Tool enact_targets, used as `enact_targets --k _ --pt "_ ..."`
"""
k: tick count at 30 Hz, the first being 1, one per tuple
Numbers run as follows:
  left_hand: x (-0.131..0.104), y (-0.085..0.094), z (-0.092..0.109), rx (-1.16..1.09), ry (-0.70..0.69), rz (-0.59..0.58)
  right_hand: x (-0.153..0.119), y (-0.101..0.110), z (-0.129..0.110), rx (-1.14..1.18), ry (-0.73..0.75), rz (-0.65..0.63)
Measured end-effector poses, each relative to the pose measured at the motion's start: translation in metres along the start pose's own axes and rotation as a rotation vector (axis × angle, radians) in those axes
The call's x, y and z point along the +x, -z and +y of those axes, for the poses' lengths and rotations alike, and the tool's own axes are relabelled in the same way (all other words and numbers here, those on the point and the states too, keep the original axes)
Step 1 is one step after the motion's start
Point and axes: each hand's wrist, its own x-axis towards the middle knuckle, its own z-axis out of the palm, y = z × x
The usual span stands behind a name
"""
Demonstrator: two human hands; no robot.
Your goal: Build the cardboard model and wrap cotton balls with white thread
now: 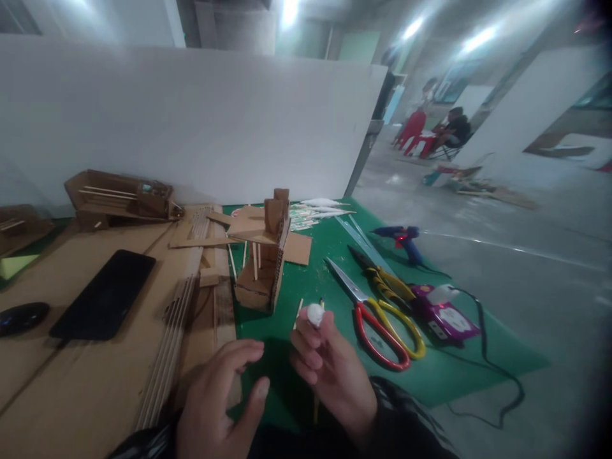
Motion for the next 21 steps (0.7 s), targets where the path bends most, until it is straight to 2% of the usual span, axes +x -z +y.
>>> enact_targets --k 7,15,18,21 --pt "0.003 -0.001 0.001 0.033 -0.022 -0.007 -0.001 -0.001 -0.012 0.061 0.007 -0.017" --pt "0.008 -0.005 0.004 0.017 0.007 0.022 0.002 -0.002 -0.045 0.045 0.080 -0.021" --pt "0.008 -0.010 0.002 -0.014 0.030 0.041 0.009 -0.001 -0.068 -0.085 0.124 0.044" --pt "0.007 -0.016 -0.002 -0.013 0.054 0.027 0.021 0.001 -0.098 -0.377 0.189 0.146"
